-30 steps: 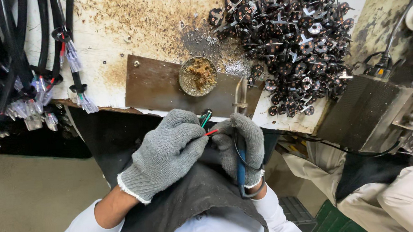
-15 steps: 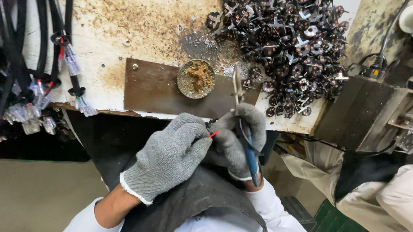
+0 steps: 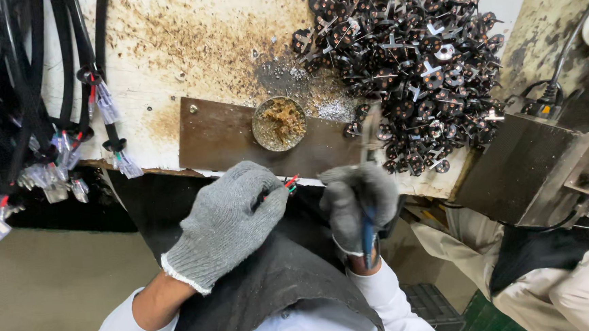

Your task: The person, wearing gloves, solders the stripped ends of red and green wires, dipping them into a small bowl of flux and applying a soldering iron to tin the tips. They repeatedly pick up wire ends, solder them, and set the finished wires aside on the workbench.

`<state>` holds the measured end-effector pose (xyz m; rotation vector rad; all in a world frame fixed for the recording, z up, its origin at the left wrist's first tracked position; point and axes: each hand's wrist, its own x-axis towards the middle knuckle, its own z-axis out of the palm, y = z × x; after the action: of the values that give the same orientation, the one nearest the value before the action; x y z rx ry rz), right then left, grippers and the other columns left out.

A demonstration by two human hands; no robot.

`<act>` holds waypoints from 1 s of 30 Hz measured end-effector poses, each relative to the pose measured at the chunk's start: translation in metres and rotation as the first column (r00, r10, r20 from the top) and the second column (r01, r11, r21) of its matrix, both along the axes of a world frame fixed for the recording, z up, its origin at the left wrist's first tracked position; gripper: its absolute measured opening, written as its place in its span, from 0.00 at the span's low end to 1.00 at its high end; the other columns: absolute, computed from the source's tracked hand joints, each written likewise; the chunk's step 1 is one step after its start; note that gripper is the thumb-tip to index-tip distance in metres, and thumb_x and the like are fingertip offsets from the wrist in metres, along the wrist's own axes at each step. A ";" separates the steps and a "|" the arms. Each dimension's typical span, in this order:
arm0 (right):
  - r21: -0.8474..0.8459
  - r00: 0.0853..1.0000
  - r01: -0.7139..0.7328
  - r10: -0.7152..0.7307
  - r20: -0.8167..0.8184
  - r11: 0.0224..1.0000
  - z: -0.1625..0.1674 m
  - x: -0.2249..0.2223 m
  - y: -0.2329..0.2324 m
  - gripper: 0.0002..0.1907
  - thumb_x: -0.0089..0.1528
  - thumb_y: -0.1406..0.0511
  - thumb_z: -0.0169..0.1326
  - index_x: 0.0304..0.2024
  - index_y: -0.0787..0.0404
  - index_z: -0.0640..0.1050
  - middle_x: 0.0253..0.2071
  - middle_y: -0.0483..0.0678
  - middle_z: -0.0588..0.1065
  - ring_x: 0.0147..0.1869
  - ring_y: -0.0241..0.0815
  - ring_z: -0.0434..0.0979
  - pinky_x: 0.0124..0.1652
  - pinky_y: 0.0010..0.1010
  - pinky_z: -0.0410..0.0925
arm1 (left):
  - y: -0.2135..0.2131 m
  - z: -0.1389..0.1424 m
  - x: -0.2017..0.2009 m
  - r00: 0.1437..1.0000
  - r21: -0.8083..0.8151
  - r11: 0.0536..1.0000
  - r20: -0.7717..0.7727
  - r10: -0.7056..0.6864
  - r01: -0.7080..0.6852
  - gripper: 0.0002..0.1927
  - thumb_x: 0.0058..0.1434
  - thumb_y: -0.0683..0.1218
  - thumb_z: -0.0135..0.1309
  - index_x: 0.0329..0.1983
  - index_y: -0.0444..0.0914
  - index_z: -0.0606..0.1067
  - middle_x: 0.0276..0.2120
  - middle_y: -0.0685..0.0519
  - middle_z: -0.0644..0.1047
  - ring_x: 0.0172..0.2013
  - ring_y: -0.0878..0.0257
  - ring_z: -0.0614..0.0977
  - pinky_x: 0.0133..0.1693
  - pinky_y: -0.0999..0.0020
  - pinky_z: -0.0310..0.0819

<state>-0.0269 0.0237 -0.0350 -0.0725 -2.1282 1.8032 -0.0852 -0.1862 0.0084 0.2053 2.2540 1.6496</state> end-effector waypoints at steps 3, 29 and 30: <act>0.282 0.994 -0.098 0.080 0.075 0.954 -0.009 0.002 0.005 0.10 0.68 0.74 0.59 0.50 0.62 0.75 0.41 0.54 0.82 0.29 0.37 0.78 0.28 0.25 0.71 | 0.001 -0.005 -0.015 0.995 -0.112 0.993 -0.094 0.025 -0.035 0.05 0.60 0.45 0.59 0.34 0.38 0.78 0.32 0.48 0.79 0.33 0.51 0.82 0.35 0.58 0.75; 0.628 0.996 -0.026 0.074 -0.050 0.778 -0.015 0.000 -0.040 0.23 0.58 0.63 0.70 0.49 0.57 0.71 0.47 0.55 0.81 0.49 0.54 0.85 0.48 0.38 0.77 | 0.002 -0.009 0.012 0.978 -0.067 0.976 -0.037 0.205 -0.208 0.05 0.64 0.43 0.58 0.36 0.35 0.78 0.34 0.47 0.79 0.36 0.52 0.83 0.39 0.61 0.77; 0.620 0.993 -0.017 0.085 -0.080 0.784 -0.016 -0.001 -0.040 0.25 0.60 0.63 0.70 0.52 0.57 0.70 0.48 0.55 0.80 0.50 0.54 0.85 0.49 0.38 0.77 | 0.003 -0.012 0.008 0.979 -0.096 0.975 -0.062 0.194 -0.200 0.05 0.64 0.44 0.58 0.36 0.36 0.78 0.34 0.46 0.79 0.36 0.50 0.83 0.38 0.60 0.77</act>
<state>-0.0276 -0.0161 -0.0510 0.2426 -2.5454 1.0102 -0.0769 -0.1834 -0.0032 -0.0006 2.4595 1.6356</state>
